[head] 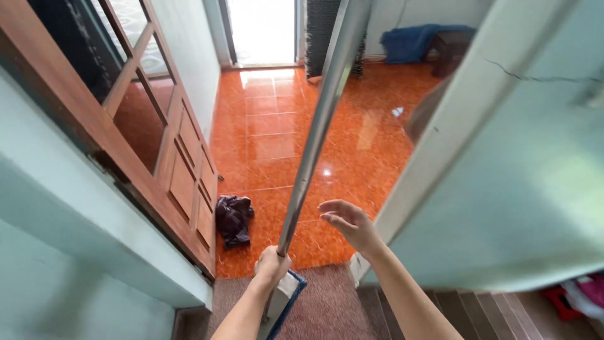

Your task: Mopping the tiled floor and the stone stairs.

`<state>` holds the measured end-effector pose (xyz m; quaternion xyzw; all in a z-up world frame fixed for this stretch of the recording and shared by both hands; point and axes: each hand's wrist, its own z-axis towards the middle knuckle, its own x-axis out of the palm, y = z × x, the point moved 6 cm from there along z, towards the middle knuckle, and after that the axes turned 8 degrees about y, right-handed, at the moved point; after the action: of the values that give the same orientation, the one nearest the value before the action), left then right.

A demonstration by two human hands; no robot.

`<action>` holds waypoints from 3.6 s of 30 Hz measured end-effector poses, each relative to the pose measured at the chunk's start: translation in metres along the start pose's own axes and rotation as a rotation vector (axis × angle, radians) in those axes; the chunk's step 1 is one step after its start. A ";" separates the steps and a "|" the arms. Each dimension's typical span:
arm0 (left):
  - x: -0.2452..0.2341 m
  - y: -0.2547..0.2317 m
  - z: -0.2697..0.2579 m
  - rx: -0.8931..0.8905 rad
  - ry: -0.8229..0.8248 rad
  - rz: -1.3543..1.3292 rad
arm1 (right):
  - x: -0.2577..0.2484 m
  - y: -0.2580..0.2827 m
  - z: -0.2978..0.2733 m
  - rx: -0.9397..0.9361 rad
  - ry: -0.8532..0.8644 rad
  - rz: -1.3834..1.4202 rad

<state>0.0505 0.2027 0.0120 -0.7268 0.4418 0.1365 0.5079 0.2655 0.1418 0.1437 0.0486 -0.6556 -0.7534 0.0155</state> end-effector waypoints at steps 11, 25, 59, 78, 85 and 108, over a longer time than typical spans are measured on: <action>-0.089 -0.071 0.246 0.014 -0.093 -0.176 | -0.113 -0.088 0.205 0.155 -0.001 -0.012; -0.163 -0.269 0.636 0.286 0.162 -0.756 | -0.310 -0.081 0.512 0.287 -0.182 -0.310; -0.279 -0.928 1.472 0.603 0.172 -0.759 | -1.003 -0.148 1.327 0.496 -0.353 -0.720; -0.316 -1.238 1.906 0.267 0.169 -0.677 | -1.485 -0.212 1.827 0.389 -0.438 -0.844; -0.321 -1.352 2.054 0.095 0.161 -0.654 | -1.679 -0.271 2.058 0.455 -0.378 -0.862; -0.232 -1.230 2.129 -0.009 0.328 -0.561 | -1.476 -0.282 2.023 -0.011 0.400 -0.039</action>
<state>1.4109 2.2631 -0.0301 -0.8348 0.2994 -0.1257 0.4446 1.5565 2.3046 0.2176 0.2097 -0.6342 -0.7326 0.1310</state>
